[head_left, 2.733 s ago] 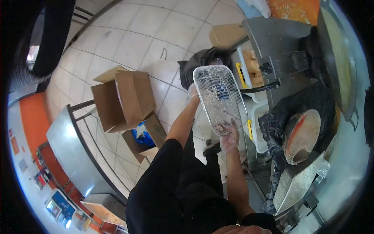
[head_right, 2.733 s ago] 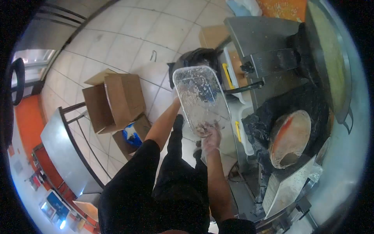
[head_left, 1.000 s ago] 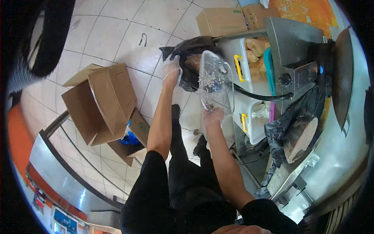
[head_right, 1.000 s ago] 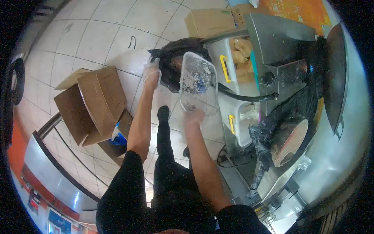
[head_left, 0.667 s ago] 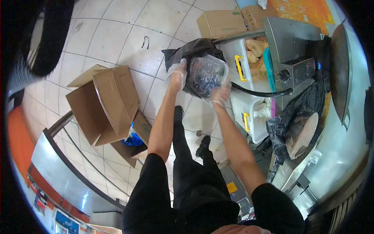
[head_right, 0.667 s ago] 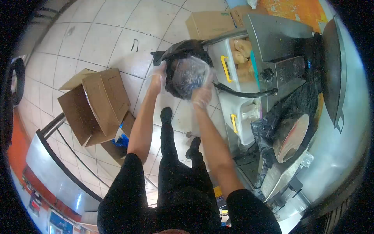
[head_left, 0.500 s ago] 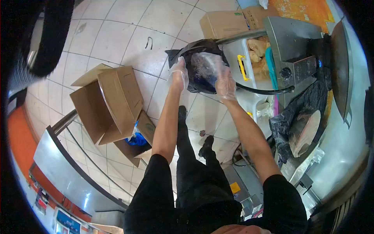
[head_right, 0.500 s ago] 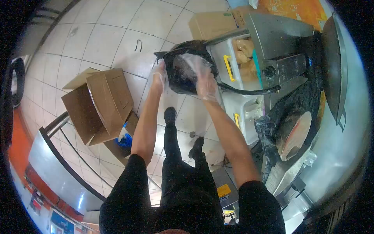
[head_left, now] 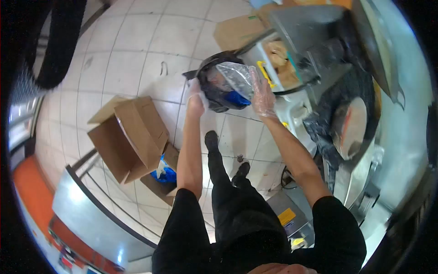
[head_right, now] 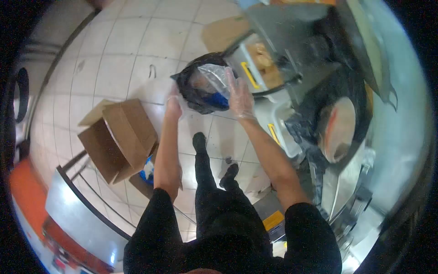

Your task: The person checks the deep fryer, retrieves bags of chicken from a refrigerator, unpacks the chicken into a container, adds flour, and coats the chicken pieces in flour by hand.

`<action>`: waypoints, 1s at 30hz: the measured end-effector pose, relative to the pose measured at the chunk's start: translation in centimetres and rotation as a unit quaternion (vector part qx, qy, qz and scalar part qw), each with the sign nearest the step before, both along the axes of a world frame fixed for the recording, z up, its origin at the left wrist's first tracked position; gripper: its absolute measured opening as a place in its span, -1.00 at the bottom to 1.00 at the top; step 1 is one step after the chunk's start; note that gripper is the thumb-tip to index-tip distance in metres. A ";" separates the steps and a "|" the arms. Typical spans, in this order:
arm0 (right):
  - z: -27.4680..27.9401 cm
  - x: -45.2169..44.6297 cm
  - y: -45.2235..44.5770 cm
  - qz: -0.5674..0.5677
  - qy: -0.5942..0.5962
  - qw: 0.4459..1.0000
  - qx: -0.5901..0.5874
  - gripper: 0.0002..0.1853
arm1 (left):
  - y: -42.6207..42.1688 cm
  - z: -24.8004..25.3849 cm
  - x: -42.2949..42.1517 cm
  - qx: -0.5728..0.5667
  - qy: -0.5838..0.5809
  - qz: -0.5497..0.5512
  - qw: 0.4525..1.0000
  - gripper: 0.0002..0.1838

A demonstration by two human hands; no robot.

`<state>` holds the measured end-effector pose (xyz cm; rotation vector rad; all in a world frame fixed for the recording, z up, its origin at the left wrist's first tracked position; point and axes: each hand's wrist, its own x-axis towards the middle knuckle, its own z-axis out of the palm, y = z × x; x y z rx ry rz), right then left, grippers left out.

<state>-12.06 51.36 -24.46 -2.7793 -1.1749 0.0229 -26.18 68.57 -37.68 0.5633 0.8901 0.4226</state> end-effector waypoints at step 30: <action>24.1 -15.7 -77.3 -0.473 0.003 0.365 0.802 -0.40 | -41.7 41.6 7.6 0.122 0.024 -0.475 0.871 -0.55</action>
